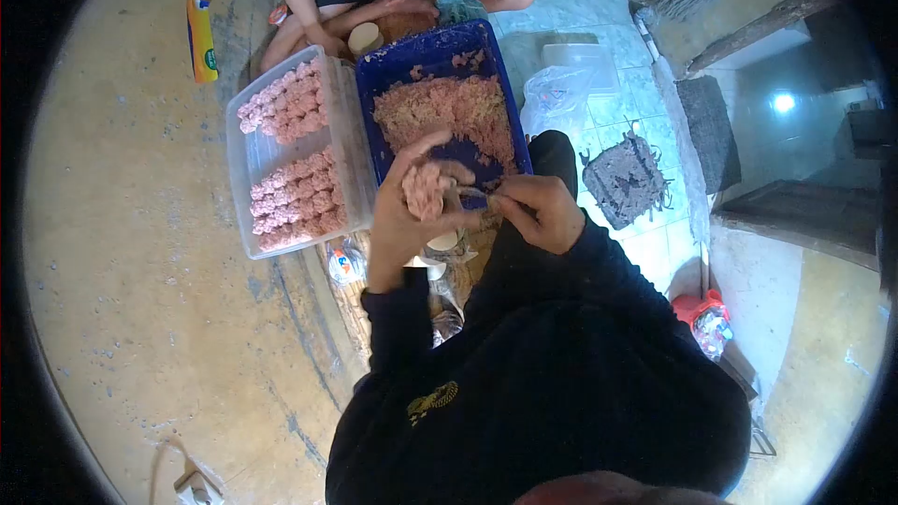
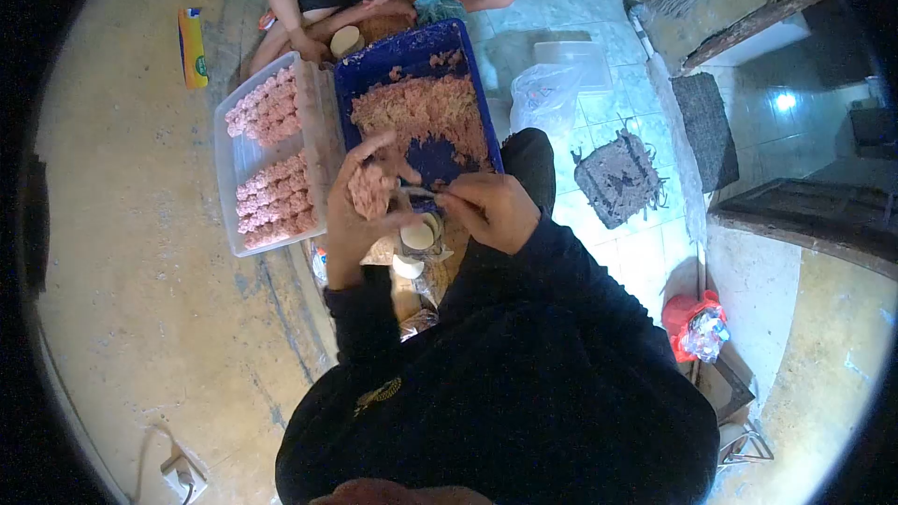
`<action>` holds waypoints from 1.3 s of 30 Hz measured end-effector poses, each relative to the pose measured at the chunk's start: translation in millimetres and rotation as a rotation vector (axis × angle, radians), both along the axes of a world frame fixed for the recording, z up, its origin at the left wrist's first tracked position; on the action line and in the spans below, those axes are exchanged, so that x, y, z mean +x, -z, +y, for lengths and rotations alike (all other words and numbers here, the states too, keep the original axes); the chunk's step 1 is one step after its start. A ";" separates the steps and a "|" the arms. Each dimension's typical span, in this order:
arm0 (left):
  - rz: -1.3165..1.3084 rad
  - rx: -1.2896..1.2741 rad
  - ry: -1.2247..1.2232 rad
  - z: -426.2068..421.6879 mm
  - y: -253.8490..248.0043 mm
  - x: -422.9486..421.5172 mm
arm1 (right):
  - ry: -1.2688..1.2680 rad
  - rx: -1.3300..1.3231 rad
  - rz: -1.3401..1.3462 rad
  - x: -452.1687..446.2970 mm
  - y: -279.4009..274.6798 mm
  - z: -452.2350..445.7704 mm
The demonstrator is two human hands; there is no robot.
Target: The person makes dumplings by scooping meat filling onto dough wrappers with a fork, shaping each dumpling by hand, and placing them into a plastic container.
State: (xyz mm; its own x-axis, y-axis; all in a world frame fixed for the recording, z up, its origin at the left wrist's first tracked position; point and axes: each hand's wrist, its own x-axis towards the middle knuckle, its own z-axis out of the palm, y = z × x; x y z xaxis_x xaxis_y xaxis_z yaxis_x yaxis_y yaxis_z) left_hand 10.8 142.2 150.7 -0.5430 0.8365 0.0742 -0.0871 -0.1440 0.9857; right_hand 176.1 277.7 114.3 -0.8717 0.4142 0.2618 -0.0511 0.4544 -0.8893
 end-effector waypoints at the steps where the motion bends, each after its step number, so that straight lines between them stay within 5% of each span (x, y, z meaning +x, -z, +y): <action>1: -0.350 -0.047 0.224 -7.2 -11.2 -5.9 | -0.057 -0.002 -0.004 2.2 1.3 2.0; 3: -0.371 -0.021 0.371 -6.6 10.0 -29.1 | -0.122 -0.006 -0.012 0.7 10.0 1.8; 5: -0.364 -0.296 0.527 0.6 36.6 -44.0 | -0.069 0.171 -0.180 -11.7 28.2 -1.1; 7: -0.453 -0.158 0.450 0.0 91.8 -43.5 | -0.030 0.207 -0.223 -15.5 25.3 6.5; 10: -0.205 -0.008 -0.046 -0.7 115.0 -42.7 | 0.068 0.029 -0.099 -6.7 9.5 5.8; 13: -0.224 -0.028 -0.203 16.0 66.4 5.6 | 0.047 -0.095 -0.094 -13.1 15.6 -11.5; 14: 0.111 -0.012 -0.254 21.1 64.4 3.5 | 0.053 -0.112 -0.103 -15.3 12.3 -11.4; 18: 0.067 -0.070 -0.136 7.9 28.3 -6.1 | 0.078 0.063 -0.046 -13.9 -3.8 -5.0; 21: -0.186 -0.035 0.168 -8.4 29.0 -31.9 | 0.003 0.100 0.037 -16.1 5.4 -2.7; 23: -0.490 -0.286 0.387 -5.2 64.7 -46.0 | -0.075 0.275 -0.187 -27.8 21.1 4.9; 28: -0.273 -0.312 0.046 -22.9 107.4 -42.2 | 0.088 0.273 -0.095 -20.9 -7.6 10.5; 30: 0.220 -0.120 0.109 -6.1 79.4 -37.9 | 0.056 0.295 -0.197 -27.9 -8.0 4.7; 33: 0.443 -0.286 0.058 -4.5 79.6 -37.8 | 0.009 0.377 -0.292 -39.3 -8.2 6.5; 37: 0.422 -0.265 -0.003 -2.3 92.8 -30.4 | -0.050 0.491 -0.458 -40.7 -14.8 14.7; 39: 0.146 -0.185 -0.071 0.2 97.0 -28.6 | -0.058 0.509 -0.481 -41.7 -22.7 18.9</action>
